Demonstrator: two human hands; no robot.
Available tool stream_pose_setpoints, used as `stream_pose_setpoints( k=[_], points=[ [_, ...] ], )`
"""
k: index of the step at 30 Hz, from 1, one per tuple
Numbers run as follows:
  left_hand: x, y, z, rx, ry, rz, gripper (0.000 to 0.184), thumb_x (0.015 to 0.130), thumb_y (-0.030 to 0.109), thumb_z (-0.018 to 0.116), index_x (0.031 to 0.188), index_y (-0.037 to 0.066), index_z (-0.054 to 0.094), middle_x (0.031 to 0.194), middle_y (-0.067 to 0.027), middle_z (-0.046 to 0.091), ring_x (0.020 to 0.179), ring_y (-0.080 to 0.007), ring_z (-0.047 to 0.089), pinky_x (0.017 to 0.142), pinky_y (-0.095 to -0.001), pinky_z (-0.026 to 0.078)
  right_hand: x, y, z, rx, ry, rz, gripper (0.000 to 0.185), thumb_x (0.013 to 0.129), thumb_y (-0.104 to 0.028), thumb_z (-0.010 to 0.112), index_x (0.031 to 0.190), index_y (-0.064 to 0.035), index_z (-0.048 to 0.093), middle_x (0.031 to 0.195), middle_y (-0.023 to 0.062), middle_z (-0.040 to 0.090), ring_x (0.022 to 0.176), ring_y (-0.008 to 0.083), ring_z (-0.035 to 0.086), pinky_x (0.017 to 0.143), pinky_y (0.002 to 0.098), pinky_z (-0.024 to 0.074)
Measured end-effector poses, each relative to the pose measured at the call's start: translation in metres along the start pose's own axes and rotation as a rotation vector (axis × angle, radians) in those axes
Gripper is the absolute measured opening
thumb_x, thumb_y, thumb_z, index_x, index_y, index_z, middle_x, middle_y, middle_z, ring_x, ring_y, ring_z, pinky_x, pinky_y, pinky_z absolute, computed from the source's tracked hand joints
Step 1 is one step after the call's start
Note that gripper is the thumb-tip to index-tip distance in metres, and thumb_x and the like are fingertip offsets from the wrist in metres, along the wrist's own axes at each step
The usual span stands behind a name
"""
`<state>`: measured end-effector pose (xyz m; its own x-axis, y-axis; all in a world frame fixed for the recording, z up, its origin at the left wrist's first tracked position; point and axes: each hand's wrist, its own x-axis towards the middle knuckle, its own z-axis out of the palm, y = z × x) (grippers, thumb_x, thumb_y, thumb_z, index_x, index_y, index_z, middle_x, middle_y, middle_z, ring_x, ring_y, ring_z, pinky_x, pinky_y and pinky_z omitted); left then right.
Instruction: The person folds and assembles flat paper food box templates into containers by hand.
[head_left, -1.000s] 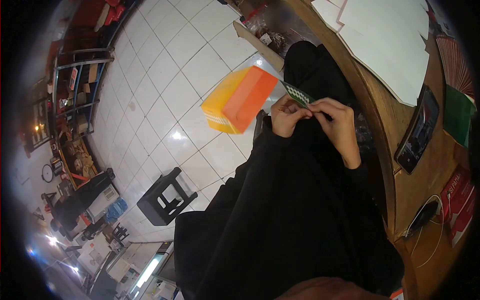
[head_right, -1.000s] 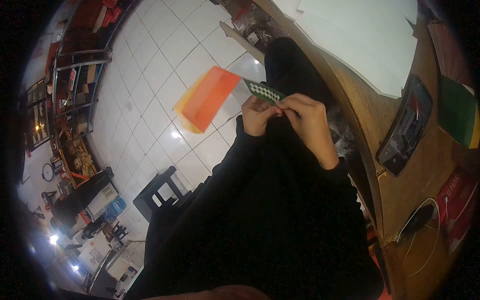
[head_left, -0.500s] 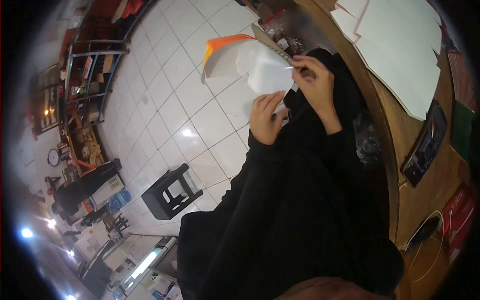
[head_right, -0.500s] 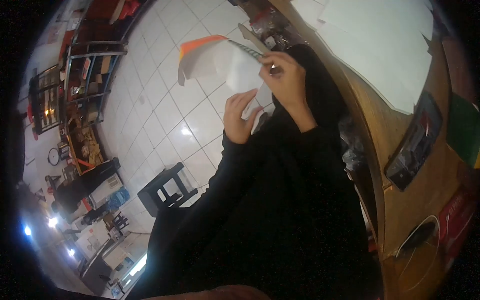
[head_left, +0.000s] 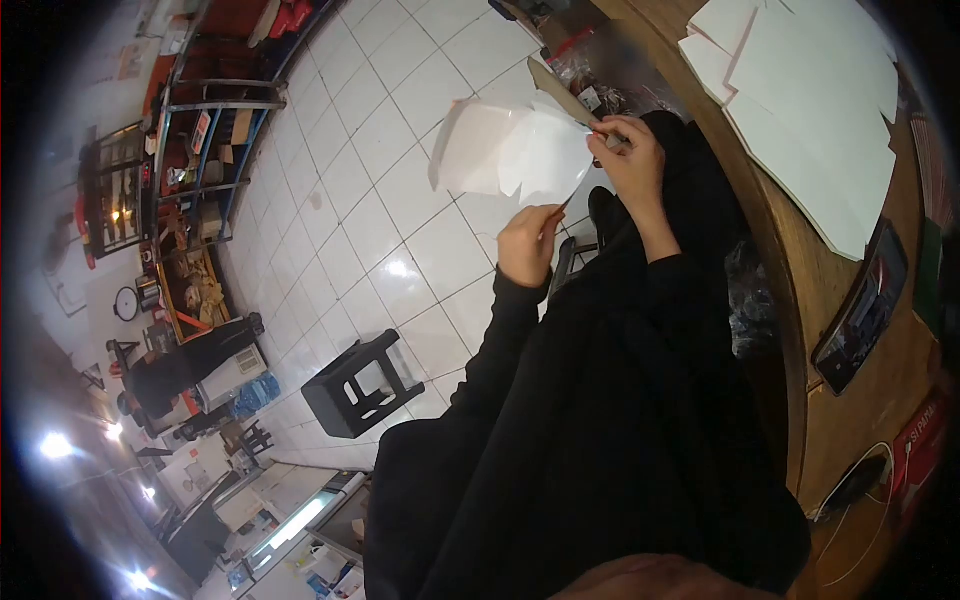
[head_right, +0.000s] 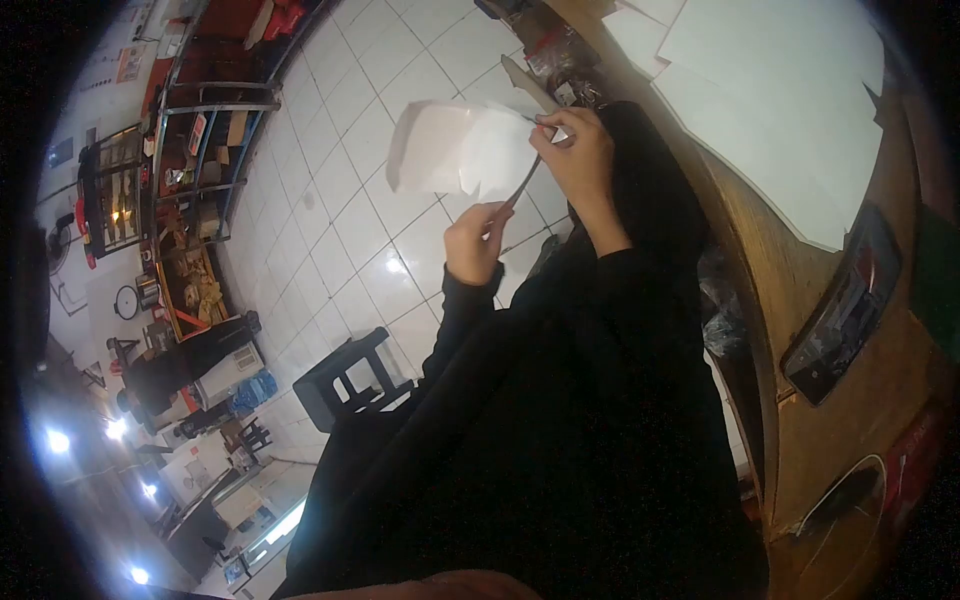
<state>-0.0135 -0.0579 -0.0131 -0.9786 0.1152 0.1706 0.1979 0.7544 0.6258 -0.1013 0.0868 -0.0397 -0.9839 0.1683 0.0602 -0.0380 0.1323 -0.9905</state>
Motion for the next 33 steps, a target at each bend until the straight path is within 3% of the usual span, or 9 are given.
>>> stream_pose_setpoints(
  k=[3, 5, 6, 7, 9, 14, 20, 27, 33],
  points=[
    [-0.001, -0.003, -0.007, -0.246, 0.019, -0.231, 0.03, 0.076, 0.011, 0.062, 0.102, -0.001, 0.053, 0.075, -0.0074, 0.061, 0.062, -0.013, 0.059, 0.06, -0.025, 0.05, -0.007, -0.012, 0.001, 0.098, -0.031, -0.018, 0.029, 0.063, -0.009, 0.068, 0.091, -0.0047, 0.062, 0.099, 0.0108, 0.056, 0.084, 0.0177, 0.059, 0.068, 0.0241, 0.0498],
    [0.007, -0.007, -0.013, -0.936, 0.194, -0.513, 0.026, 0.079, 0.013, 0.059, 0.098, -0.005, 0.053, 0.078, -0.009, 0.06, 0.07, -0.0135, 0.059, 0.063, -0.0268, 0.051, -0.013, -0.027, 0.0, 0.473, -0.463, 0.014, 0.042, 0.066, -0.006, 0.069, 0.106, -0.0013, 0.056, 0.117, 0.0081, 0.048, 0.103, 0.0171, 0.05, 0.084, 0.028, 0.0437],
    [0.014, -0.003, -0.018, -1.026, 0.26, -0.518, 0.025, 0.082, 0.014, 0.055, 0.097, -0.005, 0.051, 0.082, -0.0118, 0.06, 0.076, -0.0172, 0.06, 0.067, -0.0294, 0.051, -0.017, -0.033, 0.0, 0.405, -0.546, -0.136, 0.05, 0.065, -0.004, 0.068, 0.112, -0.0037, 0.052, 0.124, 0.0093, 0.043, 0.115, 0.0192, 0.041, 0.094, 0.0317, 0.0349],
    [0.018, -0.001, -0.021, -1.021, 0.266, -0.516, 0.025, 0.082, 0.014, 0.055, 0.097, -0.005, 0.051, 0.082, -0.0118, 0.06, 0.076, -0.0172, 0.06, 0.067, -0.0294, 0.051, -0.022, -0.035, 0.0, 0.41, -0.55, -0.138, 0.05, 0.065, -0.004, 0.068, 0.112, -0.0037, 0.052, 0.124, 0.0093, 0.043, 0.115, 0.0192, 0.041, 0.094, 0.0317, 0.0349],
    [0.027, 0.002, -0.022, -1.162, 0.381, -0.521, 0.024, 0.084, 0.012, 0.052, 0.101, -0.003, 0.046, 0.085, -0.0144, 0.061, 0.076, -0.0191, 0.061, 0.067, -0.029, 0.052, -0.026, -0.036, 0.001, -0.025, -0.602, -0.448, 0.047, 0.066, 0.001, 0.064, 0.111, -0.0041, 0.053, 0.125, 0.0115, 0.043, 0.117, 0.0198, 0.039, 0.096, 0.0319, 0.0329],
    [0.034, 0.017, -0.011, -1.196, 0.396, -0.426, 0.019, 0.083, 0.009, 0.053, 0.091, 0.0, 0.038, 0.086, -0.0197, 0.06, 0.076, -0.0234, 0.062, 0.068, -0.0324, 0.053, -0.021, -0.022, -0.003, 0.099, -0.275, -0.528, 0.03, 0.069, 0.004, 0.058, 0.097, -0.0049, 0.06, 0.1, 0.0097, 0.059, 0.086, 0.0209, 0.06, 0.071, 0.026, 0.0489],
    [0.036, 0.027, -0.004, -1.113, 0.368, -0.353, 0.018, 0.082, 0.008, 0.054, 0.088, 0.001, 0.039, 0.084, -0.0183, 0.06, 0.078, -0.0225, 0.061, 0.071, -0.0337, 0.052, -0.025, -0.035, -0.008, -0.052, -0.235, -0.451, 0.017, 0.067, 0.007, 0.054, 0.08, -0.0027, 0.052, 0.082, 0.0087, 0.056, 0.072, 0.0255, 0.058, 0.061, 0.0304, 0.0471],
    [0.033, 0.03, 0.005, -1.107, 0.45, -0.331, 0.017, 0.082, 0.008, 0.054, 0.087, 0.001, 0.039, 0.083, -0.0172, 0.06, 0.076, -0.0204, 0.061, 0.069, -0.0315, 0.052, -0.023, -0.036, -0.007, -0.115, -0.285, -0.552, 0.02, 0.066, 0.008, 0.053, 0.082, -0.0029, 0.051, 0.086, 0.0095, 0.054, 0.076, 0.028, 0.056, 0.065, 0.0313, 0.0459],
    [0.034, 0.026, -0.001, -1.162, 0.442, -0.341, 0.015, 0.082, 0.006, 0.053, 0.088, 0.002, 0.041, 0.082, -0.0162, 0.06, 0.08, -0.0204, 0.06, 0.073, -0.0335, 0.052, -0.026, -0.041, -0.012, 0.139, -0.278, -0.465, 0.017, 0.069, 0.005, 0.057, 0.085, 0.0001, 0.057, 0.084, 0.0101, 0.057, 0.08, 0.0215, 0.058, 0.071, 0.0318, 0.0469]
  ],
)
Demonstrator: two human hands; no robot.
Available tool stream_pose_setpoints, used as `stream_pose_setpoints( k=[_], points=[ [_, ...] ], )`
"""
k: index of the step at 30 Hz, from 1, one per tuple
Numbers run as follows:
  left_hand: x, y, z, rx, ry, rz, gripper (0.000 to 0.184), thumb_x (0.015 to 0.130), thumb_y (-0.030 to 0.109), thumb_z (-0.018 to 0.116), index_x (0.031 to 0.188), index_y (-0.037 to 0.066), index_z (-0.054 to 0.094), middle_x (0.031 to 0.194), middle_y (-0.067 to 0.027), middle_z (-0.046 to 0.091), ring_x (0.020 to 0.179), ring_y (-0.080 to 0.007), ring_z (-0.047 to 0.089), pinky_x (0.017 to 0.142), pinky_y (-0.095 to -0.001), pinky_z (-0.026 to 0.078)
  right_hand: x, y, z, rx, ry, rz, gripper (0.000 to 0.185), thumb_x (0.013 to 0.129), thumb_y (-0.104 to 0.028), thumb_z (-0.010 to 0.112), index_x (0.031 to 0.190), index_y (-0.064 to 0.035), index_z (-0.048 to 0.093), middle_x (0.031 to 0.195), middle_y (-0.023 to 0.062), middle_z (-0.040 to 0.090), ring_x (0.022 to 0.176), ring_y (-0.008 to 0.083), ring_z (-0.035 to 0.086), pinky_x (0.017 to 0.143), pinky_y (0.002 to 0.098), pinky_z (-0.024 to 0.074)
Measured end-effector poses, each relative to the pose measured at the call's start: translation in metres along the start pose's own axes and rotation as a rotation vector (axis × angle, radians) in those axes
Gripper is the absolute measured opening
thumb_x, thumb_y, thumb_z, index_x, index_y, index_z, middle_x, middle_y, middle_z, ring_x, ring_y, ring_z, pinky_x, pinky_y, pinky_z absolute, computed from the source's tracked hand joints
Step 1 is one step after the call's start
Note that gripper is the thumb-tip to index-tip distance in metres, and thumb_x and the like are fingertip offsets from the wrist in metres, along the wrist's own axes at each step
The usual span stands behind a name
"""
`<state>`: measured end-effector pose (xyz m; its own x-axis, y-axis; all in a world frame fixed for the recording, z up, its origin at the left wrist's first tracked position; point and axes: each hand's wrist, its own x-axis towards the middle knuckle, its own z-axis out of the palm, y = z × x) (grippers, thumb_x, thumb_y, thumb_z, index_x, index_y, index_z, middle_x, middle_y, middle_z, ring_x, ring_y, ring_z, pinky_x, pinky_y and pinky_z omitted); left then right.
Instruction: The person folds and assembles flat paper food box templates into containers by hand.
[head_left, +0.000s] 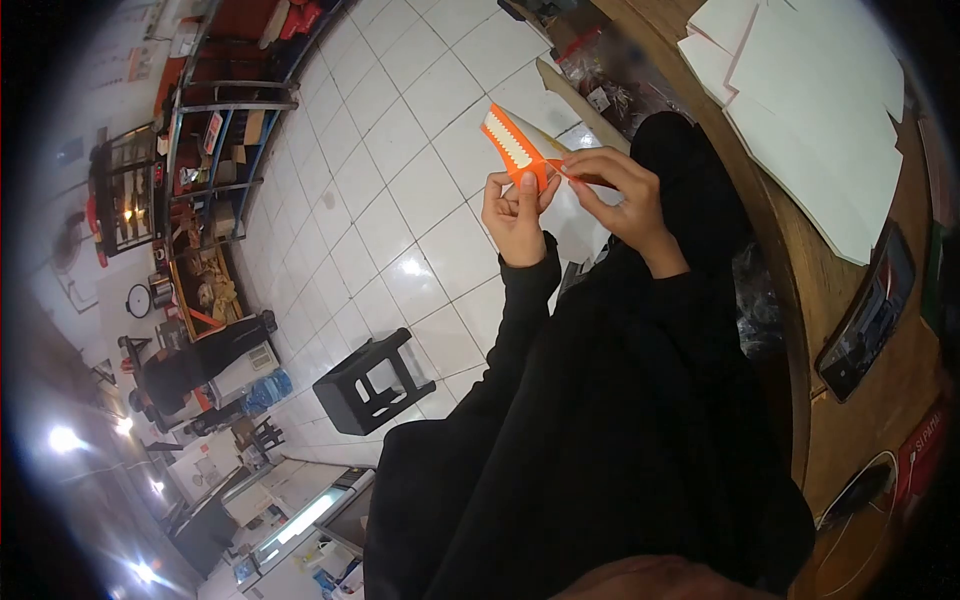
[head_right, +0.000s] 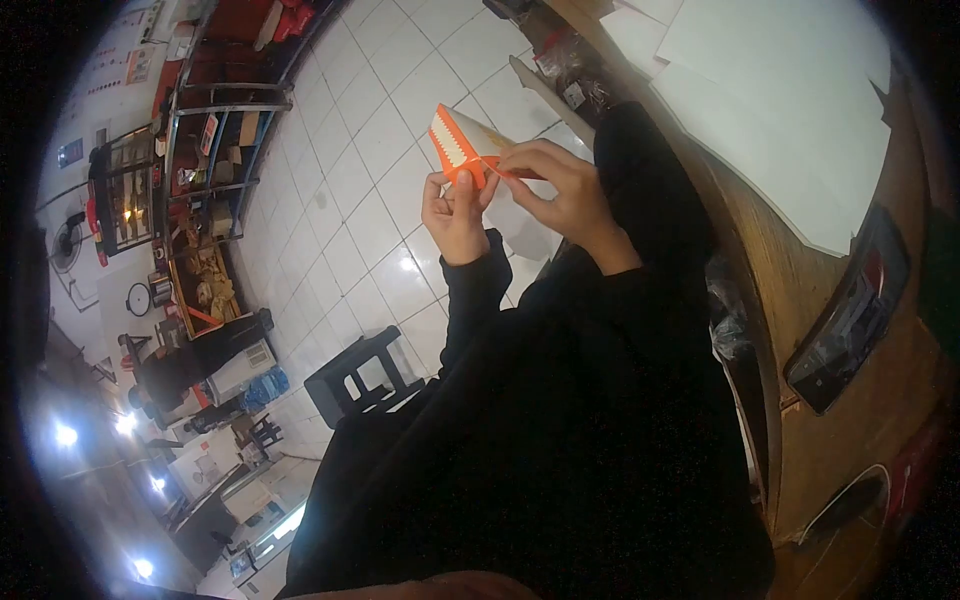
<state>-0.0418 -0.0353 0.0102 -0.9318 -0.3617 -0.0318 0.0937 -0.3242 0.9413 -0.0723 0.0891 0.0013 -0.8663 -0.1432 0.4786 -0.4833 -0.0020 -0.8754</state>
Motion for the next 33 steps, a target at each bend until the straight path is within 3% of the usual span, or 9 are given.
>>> stream_pose_setpoints(
  k=[4, 6, 9, 12, 18, 22, 28, 31, 33],
  points=[
    [-0.001, 0.0, -0.001, -0.073, 0.001, -0.028, 0.01, 0.082, 0.002, 0.052, 0.085, -0.003, 0.044, 0.085, -0.0167, 0.06, 0.076, -0.0189, 0.06, 0.072, -0.0271, 0.049, -0.002, 0.016, -0.007, 0.218, 0.047, 0.191, 0.008, 0.07, 0.004, 0.06, 0.078, 0.0025, 0.061, 0.086, 0.0088, 0.056, 0.075, 0.0143, 0.056, 0.068, 0.0259, 0.046],
    [-0.002, -0.005, 0.0, 0.399, -0.007, 0.238, 0.008, 0.078, 0.0, 0.057, 0.081, -0.005, 0.052, 0.08, -0.0112, 0.061, 0.069, -0.0136, 0.058, 0.066, -0.0217, 0.045, -0.004, 0.023, -0.007, 0.335, 0.079, 0.261, 0.008, 0.07, 0.004, 0.061, 0.078, 0.0032, 0.062, 0.089, 0.0083, 0.055, 0.072, 0.0134, 0.055, 0.065, 0.0245, 0.0445],
    [0.001, -0.017, -0.01, 0.598, -0.04, 0.229, 0.008, 0.074, -0.002, 0.062, 0.078, -0.006, 0.057, 0.075, -0.0067, 0.06, 0.063, -0.0097, 0.055, 0.063, -0.019, 0.043, -0.005, 0.018, -0.005, 0.457, 0.082, 0.34, 0.008, 0.072, 0.002, 0.061, 0.079, 0.003, 0.062, 0.083, 0.0075, 0.057, 0.076, 0.0118, 0.057, 0.065, 0.0188, 0.0457],
    [0.003, -0.024, -0.01, 0.257, -0.058, 0.101, 0.01, 0.07, -0.004, 0.064, 0.077, -0.005, 0.058, 0.073, -0.0071, 0.061, 0.063, -0.0088, 0.055, 0.061, -0.0189, 0.043, -0.005, 0.014, -0.001, 0.393, 0.06, 0.369, 0.009, 0.073, 0.001, 0.061, 0.081, 0.0028, 0.063, 0.083, 0.0084, 0.057, 0.074, 0.0104, 0.056, 0.064, 0.0191, 0.0459],
    [0.003, -0.036, -0.014, -0.002, -0.018, 0.001, 0.01, 0.068, -0.006, 0.064, 0.072, -0.002, 0.056, 0.073, -0.0091, 0.062, 0.064, -0.0088, 0.056, 0.062, -0.02, 0.044, -0.008, 0.017, 0.004, 0.292, 0.079, 0.288, 0.01, 0.071, 0.0, 0.063, 0.08, 0.0013, 0.064, 0.082, 0.0071, 0.058, 0.068, 0.0087, 0.056, 0.056, 0.0185, 0.0453],
    [0.006, -0.036, -0.02, 0.028, -0.062, 0.004, 0.011, 0.068, -0.007, 0.064, 0.072, -0.002, 0.055, 0.072, -0.0084, 0.061, 0.065, -0.0092, 0.057, 0.063, -0.0202, 0.044, -0.007, 0.013, 0.003, 0.149, 0.083, 0.196, 0.009, 0.07, 0.0, 0.064, 0.078, 0.001, 0.063, 0.081, 0.0062, 0.058, 0.065, 0.0088, 0.056, 0.053, 0.018, 0.0442],
    [-0.002, -0.033, -0.018, 0.009, -0.006, 0.005, 0.014, 0.068, -0.007, 0.063, 0.075, 0.0, 0.053, 0.078, -0.0086, 0.058, 0.073, -0.0164, 0.059, 0.067, -0.0291, 0.052, -0.005, 0.01, 0.007, -0.01, 0.018, 0.073, 0.008, 0.07, 0.0, 0.063, 0.077, 0.0021, 0.061, 0.079, 0.0064, 0.057, 0.061, 0.0102, 0.056, 0.05, 0.0188, 0.0432],
    [-0.006, -0.035, -0.01, 0.01, 0.102, 0.159, 0.013, 0.069, -0.008, 0.062, 0.074, -0.001, 0.053, 0.088, -0.0082, 0.054, 0.077, -0.0179, 0.058, 0.065, -0.0296, 0.053, -0.005, 0.011, 0.011, -0.013, -0.014, 0.049, 0.009, 0.07, 0.0, 0.062, 0.078, 0.0022, 0.06, 0.079, 0.0062, 0.056, 0.061, 0.0117, 0.056, 0.05, 0.0203, 0.0435],
    [-0.008, -0.036, -0.008, 0.214, 0.119, 0.292, 0.009, 0.072, -0.006, 0.061, 0.077, -0.001, 0.055, 0.096, -0.0074, 0.049, 0.081, -0.0182, 0.057, 0.065, -0.0286, 0.052, -0.005, 0.011, 0.013, -0.02, -0.033, 0.043, 0.009, 0.07, 0.0, 0.061, 0.078, 0.0022, 0.059, 0.08, 0.0061, 0.056, 0.061, 0.0126, 0.056, 0.05, 0.0211, 0.0439]
  ],
)
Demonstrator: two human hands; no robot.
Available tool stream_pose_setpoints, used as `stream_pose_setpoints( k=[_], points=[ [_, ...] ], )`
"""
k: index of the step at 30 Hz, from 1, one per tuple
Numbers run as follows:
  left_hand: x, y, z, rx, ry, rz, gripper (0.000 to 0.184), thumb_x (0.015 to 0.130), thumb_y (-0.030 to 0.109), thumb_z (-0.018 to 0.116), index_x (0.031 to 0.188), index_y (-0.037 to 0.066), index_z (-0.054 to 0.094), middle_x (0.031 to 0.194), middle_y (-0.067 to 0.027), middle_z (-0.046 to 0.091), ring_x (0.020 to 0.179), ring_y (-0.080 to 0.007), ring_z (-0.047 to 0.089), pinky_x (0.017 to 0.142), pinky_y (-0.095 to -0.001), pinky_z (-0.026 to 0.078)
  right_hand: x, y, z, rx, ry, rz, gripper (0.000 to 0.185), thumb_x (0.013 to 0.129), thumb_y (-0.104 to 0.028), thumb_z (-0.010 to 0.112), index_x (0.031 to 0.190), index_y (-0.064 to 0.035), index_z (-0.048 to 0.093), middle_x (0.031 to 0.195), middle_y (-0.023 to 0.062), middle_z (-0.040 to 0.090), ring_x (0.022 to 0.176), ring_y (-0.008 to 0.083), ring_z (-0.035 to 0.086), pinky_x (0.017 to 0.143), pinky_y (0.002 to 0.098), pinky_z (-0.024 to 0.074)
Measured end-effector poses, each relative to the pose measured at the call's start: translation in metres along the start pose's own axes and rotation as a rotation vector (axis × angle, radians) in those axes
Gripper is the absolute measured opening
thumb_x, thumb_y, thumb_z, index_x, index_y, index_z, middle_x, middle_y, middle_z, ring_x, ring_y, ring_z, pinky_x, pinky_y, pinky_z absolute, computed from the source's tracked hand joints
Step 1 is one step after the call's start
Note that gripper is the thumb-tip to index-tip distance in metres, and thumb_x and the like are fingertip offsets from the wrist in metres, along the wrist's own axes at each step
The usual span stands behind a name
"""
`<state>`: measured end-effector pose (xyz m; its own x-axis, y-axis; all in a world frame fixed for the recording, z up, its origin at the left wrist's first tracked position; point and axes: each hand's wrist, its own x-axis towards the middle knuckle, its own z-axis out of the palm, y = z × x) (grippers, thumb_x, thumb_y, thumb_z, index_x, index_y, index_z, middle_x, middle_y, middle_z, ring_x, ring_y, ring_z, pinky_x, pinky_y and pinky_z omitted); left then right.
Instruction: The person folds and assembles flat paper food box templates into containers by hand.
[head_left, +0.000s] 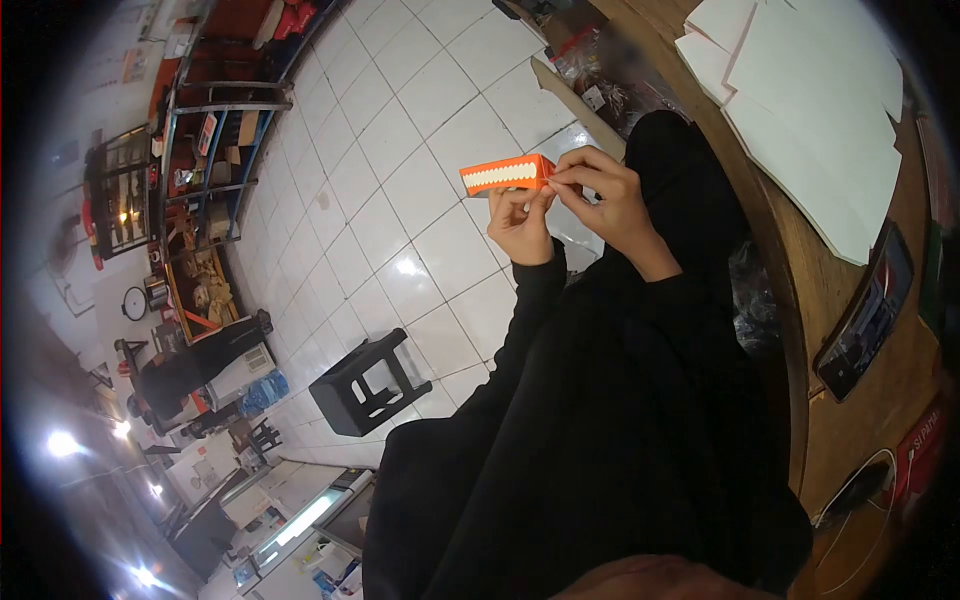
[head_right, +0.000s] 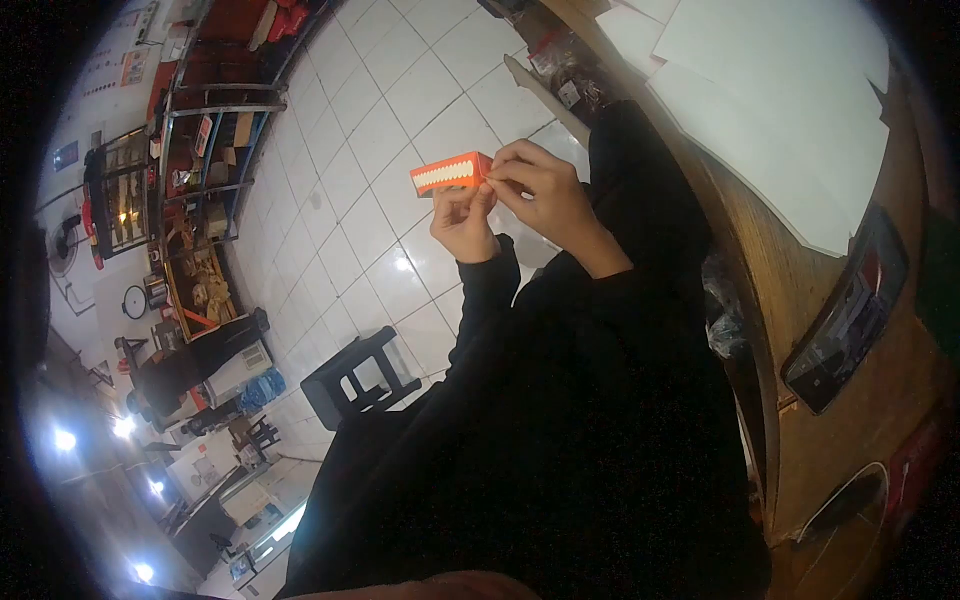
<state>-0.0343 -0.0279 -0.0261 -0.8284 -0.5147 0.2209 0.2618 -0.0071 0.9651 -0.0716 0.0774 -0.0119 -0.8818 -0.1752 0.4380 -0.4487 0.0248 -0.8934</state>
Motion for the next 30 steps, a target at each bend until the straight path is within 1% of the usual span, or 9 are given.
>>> stream_pose_setpoints(
  k=[6, 8, 11, 15, 16, 17, 22, 26, 30],
  points=[
    [-0.006, -0.002, 0.007, -0.089, -0.063, -0.04, 0.012, 0.079, 0.003, 0.056, 0.09, -0.002, 0.054, 0.092, -0.0076, 0.053, 0.082, -0.0152, 0.054, 0.071, -0.0273, 0.049, 0.001, 0.004, 0.002, -0.045, 0.064, -0.035, 0.023, 0.068, -0.003, 0.063, 0.091, -0.0042, 0.061, 0.094, 0.0115, 0.054, 0.08, 0.0202, 0.056, 0.066, 0.0266, 0.0451],
    [-0.003, -0.004, 0.004, -0.147, -0.042, -0.081, 0.012, 0.08, 0.004, 0.055, 0.09, -0.002, 0.052, 0.091, -0.0078, 0.055, 0.083, -0.0151, 0.054, 0.073, -0.0273, 0.048, 0.002, -0.008, -0.001, -0.33, -0.024, -0.165, 0.033, 0.069, -0.008, 0.063, 0.101, -0.0103, 0.061, 0.117, 0.0161, 0.043, 0.103, 0.0274, 0.045, 0.083, 0.0355, 0.0382],
    [0.016, 0.016, -0.004, -0.237, 0.013, -0.122, 0.011, 0.079, 0.004, 0.057, 0.084, -0.002, 0.048, 0.091, -0.0104, 0.056, 0.086, -0.017, 0.056, 0.074, -0.0317, 0.05, 0.003, -0.018, -0.004, -0.469, -0.152, -0.194, 0.041, 0.07, -0.014, 0.062, 0.11, -0.015, 0.056, 0.129, 0.0181, 0.028, 0.112, 0.0323, 0.034, 0.091, 0.041, 0.0296],
    [0.027, 0.042, -0.008, -0.464, 0.121, -0.069, 0.013, 0.083, 0.012, 0.053, 0.087, 0.002, 0.045, 0.088, -0.0112, 0.057, 0.081, -0.0177, 0.058, 0.074, -0.0327, 0.051, 0.002, -0.005, 0.007, -0.203, 0.118, 0.101, 0.052, 0.066, -0.001, 0.061, 0.116, -0.01, 0.05, 0.13, 0.0191, 0.026, 0.112, 0.0339, 0.039, 0.087, 0.0361, 0.0381],
    [0.026, 0.051, -0.006, -0.449, 0.176, -0.076, 0.013, 0.084, 0.013, 0.052, 0.087, 0.002, 0.045, 0.088, -0.0114, 0.058, 0.081, -0.0181, 0.059, 0.073, -0.0325, 0.052, 0.003, -0.007, 0.006, -0.27, 0.213, 0.114, 0.049, 0.063, 0.004, 0.06, 0.111, -0.007, 0.052, 0.117, 0.0209, 0.042, 0.099, 0.0322, 0.05, 0.076, 0.0326, 0.0464],
    [0.026, 0.057, -0.006, -0.435, 0.23, -0.084, 0.014, 0.084, 0.015, 0.052, 0.086, 0.002, 0.046, 0.088, -0.0116, 0.058, 0.08, -0.0186, 0.059, 0.073, -0.0322, 0.052, 0.0, -0.001, 0.005, -0.272, 0.214, 0.112, 0.049, 0.063, 0.004, 0.06, 0.111, -0.007, 0.052, 0.117, 0.0209, 0.042, 0.099, 0.0322, 0.05, 0.076, 0.0326, 0.0464],
    [0.021, 0.038, -0.008, -0.402, 0.139, -0.282, 0.049, 0.083, 0.026, 0.052, 0.121, 0.006, 0.031, 0.115, -0.0102, 0.042, 0.108, -0.0228, 0.042, 0.092, -0.04, 0.038, -0.01, 0.007, 0.004, -0.208, 0.13, -0.003, 0.034, 0.066, 0.012, 0.051, 0.096, -0.0005, 0.059, 0.095, 0.0137, 0.06, 0.091, 0.0246, 0.058, 0.077, 0.0286, 0.048],
    [0.016, 0.029, -0.004, -0.184, -0.003, -0.518, 0.045, 0.073, 0.005, 0.061, 0.112, 0.01, 0.039, 0.107, -0.0066, 0.047, 0.099, -0.0186, 0.048, 0.08, -0.0362, 0.045, -0.01, 0.003, 0.006, -0.244, -0.135, -0.126, 0.031, 0.071, 0.004, 0.051, 0.101, -0.0037, 0.058, 0.099, 0.0149, 0.058, 0.095, 0.0257, 0.056, 0.078, 0.0313, 0.0476],
    [0.025, 0.023, -0.017, -0.091, -0.061, -0.502, 0.039, 0.072, 0.007, 0.064, 0.106, 0.004, 0.044, 0.098, -0.0093, 0.051, 0.089, -0.0174, 0.054, 0.07, -0.0312, 0.049, -0.009, 0.005, 0.003, -0.168, -0.146, -0.114, 0.028, 0.075, -0.001, 0.052, 0.102, -0.0038, 0.057, 0.101, 0.0157, 0.057, 0.095, 0.026, 0.056, 0.077, 0.0301, 0.0474]
  ],
)
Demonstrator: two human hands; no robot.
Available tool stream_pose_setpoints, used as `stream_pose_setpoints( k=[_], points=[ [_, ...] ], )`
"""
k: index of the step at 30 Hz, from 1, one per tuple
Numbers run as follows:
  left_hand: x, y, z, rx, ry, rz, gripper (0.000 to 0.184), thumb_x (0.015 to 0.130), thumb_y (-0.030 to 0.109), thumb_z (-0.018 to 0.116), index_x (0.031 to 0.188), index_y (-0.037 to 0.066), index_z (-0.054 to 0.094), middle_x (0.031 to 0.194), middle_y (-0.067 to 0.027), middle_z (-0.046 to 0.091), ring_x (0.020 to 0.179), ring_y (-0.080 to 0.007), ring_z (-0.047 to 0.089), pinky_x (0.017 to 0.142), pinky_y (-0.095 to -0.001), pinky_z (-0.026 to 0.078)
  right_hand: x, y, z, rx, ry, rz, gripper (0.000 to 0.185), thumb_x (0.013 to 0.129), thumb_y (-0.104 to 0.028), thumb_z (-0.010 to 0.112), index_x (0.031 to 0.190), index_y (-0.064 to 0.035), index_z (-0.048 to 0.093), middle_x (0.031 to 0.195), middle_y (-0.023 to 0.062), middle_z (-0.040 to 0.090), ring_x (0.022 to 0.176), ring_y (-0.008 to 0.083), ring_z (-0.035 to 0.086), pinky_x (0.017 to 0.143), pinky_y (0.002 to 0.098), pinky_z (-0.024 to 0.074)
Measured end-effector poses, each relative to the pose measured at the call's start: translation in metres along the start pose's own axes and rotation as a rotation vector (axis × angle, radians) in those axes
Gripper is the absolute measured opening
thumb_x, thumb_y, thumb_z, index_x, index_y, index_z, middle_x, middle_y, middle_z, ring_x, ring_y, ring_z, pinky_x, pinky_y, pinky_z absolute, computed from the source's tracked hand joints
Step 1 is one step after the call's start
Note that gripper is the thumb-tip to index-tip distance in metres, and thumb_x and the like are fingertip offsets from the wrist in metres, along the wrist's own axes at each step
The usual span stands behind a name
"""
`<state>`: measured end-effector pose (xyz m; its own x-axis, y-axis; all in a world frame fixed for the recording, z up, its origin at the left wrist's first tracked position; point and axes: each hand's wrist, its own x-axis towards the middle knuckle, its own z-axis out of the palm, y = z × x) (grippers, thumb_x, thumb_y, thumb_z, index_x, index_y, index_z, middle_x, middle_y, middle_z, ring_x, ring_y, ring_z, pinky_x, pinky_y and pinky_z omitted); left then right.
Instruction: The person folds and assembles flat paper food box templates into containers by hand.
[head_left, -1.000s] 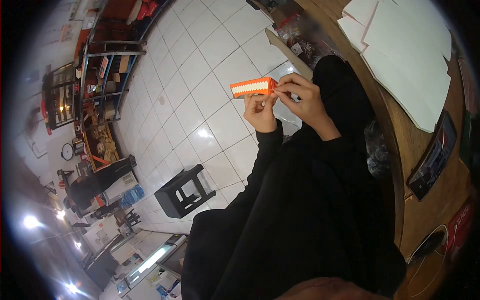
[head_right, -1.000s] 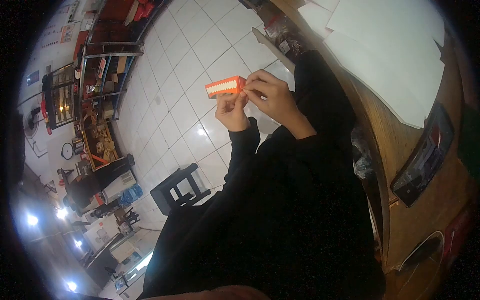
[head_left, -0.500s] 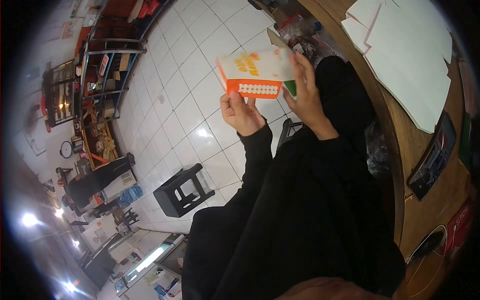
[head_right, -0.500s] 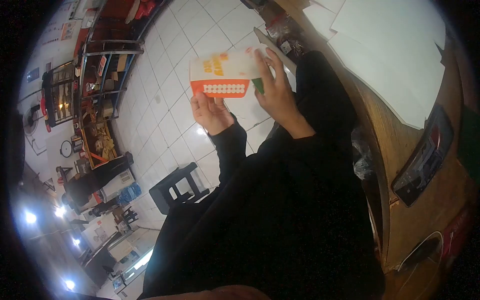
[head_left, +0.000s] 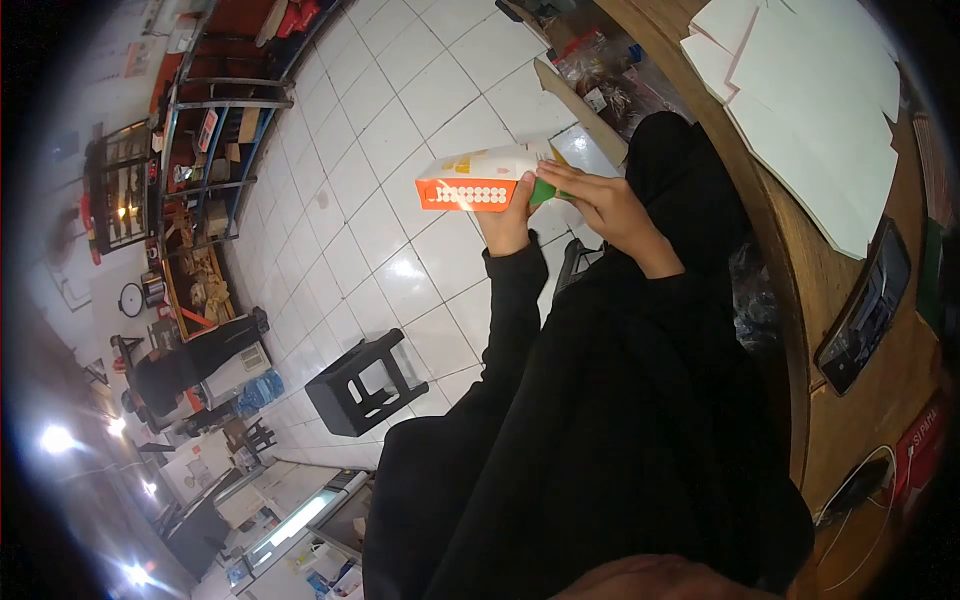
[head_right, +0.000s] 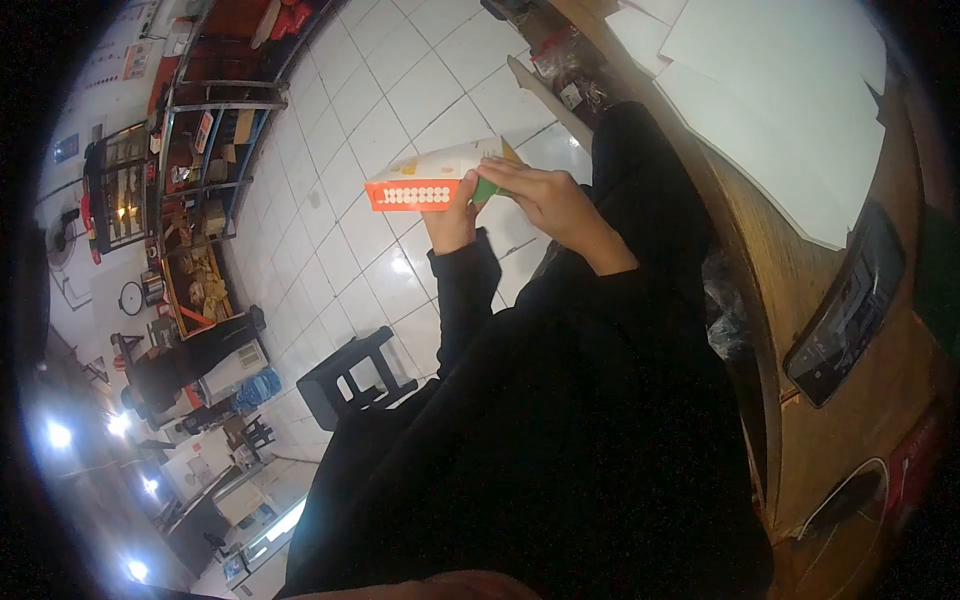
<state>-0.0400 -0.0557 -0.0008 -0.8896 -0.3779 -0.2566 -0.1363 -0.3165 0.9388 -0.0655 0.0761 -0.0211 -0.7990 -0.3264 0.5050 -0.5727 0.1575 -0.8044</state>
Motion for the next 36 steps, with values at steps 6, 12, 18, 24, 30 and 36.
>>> stream_pose_setpoints(
  k=[6, 12, 18, 24, 30, 36],
  points=[
    [0.005, -0.031, -0.002, 0.361, 0.083, 0.428, 0.032, 0.068, 0.008, 0.07, 0.093, -0.001, 0.051, 0.09, -0.01, 0.055, 0.085, -0.0169, 0.054, 0.065, -0.0279, 0.049, 0.001, 0.005, -0.001, 0.18, 0.267, 0.311, 0.02, 0.08, -0.013, 0.055, 0.097, -0.0041, 0.061, 0.096, 0.0158, 0.059, 0.082, 0.0219, 0.06, 0.066, 0.0257, 0.0451],
    [-0.005, -0.047, 0.018, 0.114, 0.02, 0.199, 0.037, 0.068, 0.011, 0.071, 0.096, -0.004, 0.05, 0.091, -0.0109, 0.054, 0.082, -0.0192, 0.053, 0.072, -0.0301, 0.044, -0.005, 0.015, -0.009, 0.17, 0.343, 0.564, 0.02, 0.075, -0.015, 0.061, 0.091, -0.0024, 0.064, 0.072, 0.0068, 0.059, 0.056, 0.0102, 0.045, 0.051, 0.0225, 0.0354],
    [0.01, -0.055, 0.0, 0.244, 0.085, 0.387, 0.058, 0.067, 0.009, 0.071, 0.113, 0.0, 0.037, 0.102, -0.0106, 0.048, 0.087, -0.0195, 0.053, 0.067, -0.0288, 0.051, -0.009, 0.018, -0.017, 0.299, 0.152, 0.625, 0.02, 0.074, -0.006, 0.063, 0.092, 0.0021, 0.063, 0.084, 0.0075, 0.061, 0.07, 0.007, 0.051, 0.061, 0.0186, 0.0397],
    [-0.001, -0.033, 0.01, 0.031, 0.095, 0.282, 0.048, 0.07, 0.007, 0.068, 0.11, -0.003, 0.041, 0.1, -0.011, 0.051, 0.086, -0.0177, 0.053, 0.068, -0.0254, 0.049, -0.003, 0.011, -0.011, 0.408, 0.209, 0.619, 0.015, 0.075, -0.004, 0.06, 0.088, 0.003, 0.062, 0.076, 0.0027, 0.058, 0.069, 0.0043, 0.05, 0.059, 0.0174, 0.0392],
    [-0.005, -0.032, 0.016, -0.054, 0.069, 0.287, 0.043, 0.072, 0.009, 0.067, 0.107, -0.002, 0.045, 0.101, -0.0102, 0.052, 0.082, -0.0165, 0.054, 0.069, -0.026, 0.047, -0.004, 0.018, -0.009, 0.256, 0.237, 0.566, 0.008, 0.077, -0.002, 0.058, 0.083, 0.0027, 0.057, 0.075, 0.0017, 0.057, 0.068, 0.0038, 0.05, 0.06, 0.0167, 0.0397],
    [-0.002, -0.028, 0.01, 0.616, -0.001, 0.66, 0.026, 0.074, 0.012, 0.063, 0.096, 0.001, 0.054, 0.089, -0.0062, 0.057, 0.073, -0.0142, 0.055, 0.065, -0.0274, 0.044, -0.001, 0.007, -0.012, 0.449, 0.205, 0.563, 0.011, 0.069, -0.004, 0.066, 0.076, 0.0011, 0.059, 0.072, 0.0061, 0.062, 0.068, 0.0079, 0.058, 0.06, 0.0212, 0.0443]
  ],
)
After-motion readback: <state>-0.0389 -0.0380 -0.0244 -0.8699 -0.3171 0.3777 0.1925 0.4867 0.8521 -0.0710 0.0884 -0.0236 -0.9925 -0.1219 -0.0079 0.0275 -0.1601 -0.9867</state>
